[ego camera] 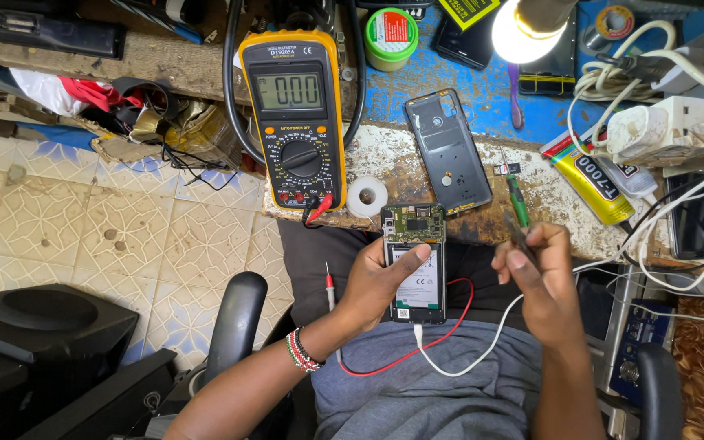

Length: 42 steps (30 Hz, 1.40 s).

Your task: The person solders a wire to a component using a soldering iron and solder wire, then reassembles a disassembled smartphone by connecting the battery and placing the back cover. They test the phone by pressing buttons and connecting a charging cable.

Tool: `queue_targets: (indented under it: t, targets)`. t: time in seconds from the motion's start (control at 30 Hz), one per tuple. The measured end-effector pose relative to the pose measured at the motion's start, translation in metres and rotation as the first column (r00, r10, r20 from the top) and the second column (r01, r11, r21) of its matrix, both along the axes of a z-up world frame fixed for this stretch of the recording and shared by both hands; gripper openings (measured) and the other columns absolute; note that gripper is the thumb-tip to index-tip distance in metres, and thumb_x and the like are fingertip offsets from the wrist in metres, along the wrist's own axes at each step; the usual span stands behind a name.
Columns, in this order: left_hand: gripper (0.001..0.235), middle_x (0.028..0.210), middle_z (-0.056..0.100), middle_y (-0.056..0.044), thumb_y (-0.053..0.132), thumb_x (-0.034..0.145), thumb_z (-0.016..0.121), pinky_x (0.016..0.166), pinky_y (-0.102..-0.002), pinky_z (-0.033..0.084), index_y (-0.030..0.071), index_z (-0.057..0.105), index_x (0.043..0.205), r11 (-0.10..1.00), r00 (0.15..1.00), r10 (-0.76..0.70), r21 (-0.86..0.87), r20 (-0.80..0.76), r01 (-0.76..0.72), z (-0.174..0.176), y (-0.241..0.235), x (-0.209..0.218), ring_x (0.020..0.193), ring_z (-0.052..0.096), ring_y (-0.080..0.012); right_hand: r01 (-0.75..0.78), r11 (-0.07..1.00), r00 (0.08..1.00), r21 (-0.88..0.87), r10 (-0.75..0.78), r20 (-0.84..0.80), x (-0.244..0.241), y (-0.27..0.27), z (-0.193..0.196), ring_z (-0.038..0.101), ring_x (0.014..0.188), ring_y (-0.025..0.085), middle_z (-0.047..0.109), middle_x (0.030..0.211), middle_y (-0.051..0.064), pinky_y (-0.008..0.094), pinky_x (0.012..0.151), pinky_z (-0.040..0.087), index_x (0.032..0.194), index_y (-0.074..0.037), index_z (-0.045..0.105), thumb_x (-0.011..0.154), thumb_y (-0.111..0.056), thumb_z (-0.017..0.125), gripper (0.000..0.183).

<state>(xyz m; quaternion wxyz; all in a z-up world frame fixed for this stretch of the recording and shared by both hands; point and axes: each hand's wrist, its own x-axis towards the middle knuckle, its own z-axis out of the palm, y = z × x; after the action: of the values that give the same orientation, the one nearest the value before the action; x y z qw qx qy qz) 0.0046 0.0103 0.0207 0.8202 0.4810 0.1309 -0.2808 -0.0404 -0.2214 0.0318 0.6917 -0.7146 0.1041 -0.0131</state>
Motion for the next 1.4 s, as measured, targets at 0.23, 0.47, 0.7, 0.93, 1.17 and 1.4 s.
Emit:
queue_targets:
  t: [0.23,0.47,0.7,0.93,1.17,1.4]
  targets:
    - [0.035,0.104,0.078,-0.004,0.027,0.085,0.078,0.077,-0.029,0.057,0.007,0.075,0.113,0.996,1.000,0.005,0.093,0.005,-0.005,0.005,0.002,0.002,0.090,0.068,-0.0101,0.238,0.621,0.968,-0.747,-0.220,0.125,0.023,-0.007,0.022,0.058,0.113,0.038,0.055,0.130,0.025,0.047,0.092,0.045,0.136,-0.001,0.044,0.103,-0.021,0.065,0.044]
    - [0.033,0.105,0.077,-0.002,0.025,0.086,0.078,0.080,-0.029,0.057,0.008,0.072,0.114,0.994,0.997,-0.017,0.106,0.075,0.009,-0.006,0.001,0.000,0.092,0.067,-0.0095,0.258,0.297,0.966,-0.919,-0.076,0.247,0.023,-0.042,-0.013,0.054,0.121,0.047,0.065,0.131,0.025,0.055,0.104,0.040,0.135,0.006,0.063,0.100,-0.018,0.077,0.045]
    - [0.031,0.105,0.076,-0.004,0.020,0.090,0.075,0.077,-0.029,0.058,0.006,0.070,0.117,0.998,0.991,-0.045,0.059,0.127,0.038,-0.019,-0.001,-0.003,0.091,0.067,-0.0094,0.315,0.258,0.948,-0.913,-0.037,0.317,0.018,-0.023,0.010,0.055,0.124,0.042,0.063,0.130,0.025,0.053,0.109,0.035,0.133,0.007,0.070,0.105,-0.017,0.074,0.037]
    - [0.031,0.101,0.074,-0.006,0.022,0.093,0.071,0.073,-0.030,0.059,0.005,0.066,0.119,0.998,0.983,-0.056,0.020,0.176,0.054,-0.026,-0.001,-0.006,0.086,0.068,-0.0110,0.133,0.568,0.858,-0.812,0.344,0.381,0.014,0.051,0.037,0.064,0.096,0.025,0.069,0.101,0.008,0.039,0.092,0.050,0.112,-0.008,0.075,0.094,-0.007,0.080,0.019]
    - [0.024,0.101,0.073,0.002,0.015,0.092,0.072,0.075,-0.022,0.055,0.013,0.069,0.116,0.998,0.994,0.057,-0.043,0.098,-0.053,-0.089,-0.023,-0.015,0.084,0.064,-0.0040,0.183,0.445,0.775,-0.877,0.484,0.407,0.023,0.058,0.017,0.061,0.094,0.029,0.063,0.099,0.010,0.043,0.089,0.050,0.111,-0.012,0.079,0.092,-0.012,0.080,0.020]
    - [0.025,0.107,0.071,0.008,0.022,0.096,0.071,0.078,-0.015,0.054,0.017,0.069,0.121,0.989,0.997,0.062,-0.136,0.040,-0.056,-0.075,-0.021,-0.010,0.089,0.065,0.0005,0.279,0.489,0.827,-0.827,0.316,0.466,0.038,0.023,-0.082,0.065,0.106,0.025,0.069,0.112,0.004,0.038,0.104,0.050,0.107,-0.016,0.085,0.102,-0.015,0.084,0.006]
